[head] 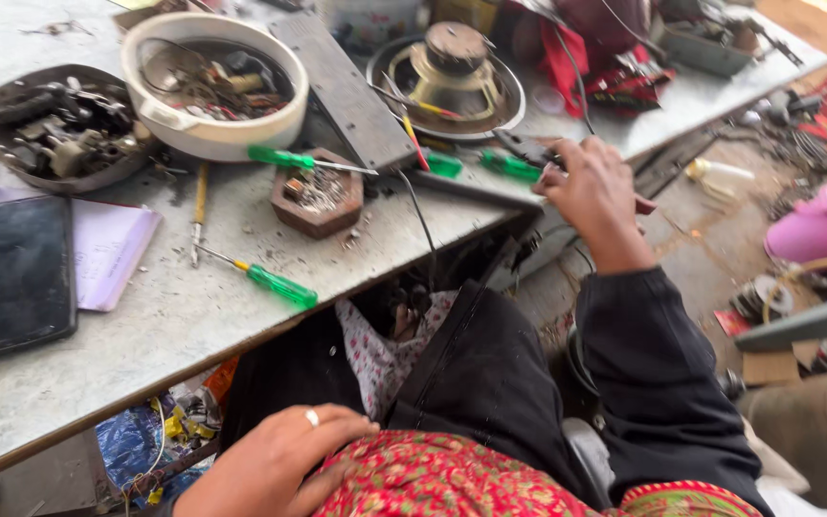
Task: The person uses pliers to strip and cut wires attached to a beige electrical box, then uses a screwdriver to tighten screws on a metal plate. They also handle a coiled cable and various small components on a cluttered workbench.
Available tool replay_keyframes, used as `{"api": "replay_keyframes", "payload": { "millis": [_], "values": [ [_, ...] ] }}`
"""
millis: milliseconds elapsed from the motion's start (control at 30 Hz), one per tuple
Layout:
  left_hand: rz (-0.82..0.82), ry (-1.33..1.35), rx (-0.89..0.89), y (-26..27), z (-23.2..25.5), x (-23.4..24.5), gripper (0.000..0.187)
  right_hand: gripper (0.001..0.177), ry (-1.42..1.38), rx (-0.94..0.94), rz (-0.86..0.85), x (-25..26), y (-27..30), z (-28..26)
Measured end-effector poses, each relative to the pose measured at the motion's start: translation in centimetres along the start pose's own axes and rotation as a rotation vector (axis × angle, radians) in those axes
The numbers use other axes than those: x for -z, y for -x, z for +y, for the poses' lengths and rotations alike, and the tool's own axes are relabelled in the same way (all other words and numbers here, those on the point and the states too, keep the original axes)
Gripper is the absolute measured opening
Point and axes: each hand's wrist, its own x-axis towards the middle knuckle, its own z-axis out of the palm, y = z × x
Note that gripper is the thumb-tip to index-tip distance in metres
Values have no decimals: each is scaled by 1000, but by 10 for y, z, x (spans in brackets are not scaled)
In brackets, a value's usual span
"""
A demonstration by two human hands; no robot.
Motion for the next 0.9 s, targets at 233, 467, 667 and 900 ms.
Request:
{"api": "replay_keyframes", "payload": {
  "millis": [233, 467, 667, 900],
  "values": [
    [39, 54, 61, 33, -58, -21, 41, 60, 66, -264, -120, -90, -83, 66],
    [101, 29, 180, 47, -85, -37, 39, 68, 26, -125, 22, -72, -88, 5],
    [116, 77, 358, 31, -62, -29, 41, 67, -354, 346, -58, -41, -71, -148],
    [291, 18, 414, 24, -29, -10, 39, 105, -97, 126, -355, -44, -104, -220]
  ]
}}
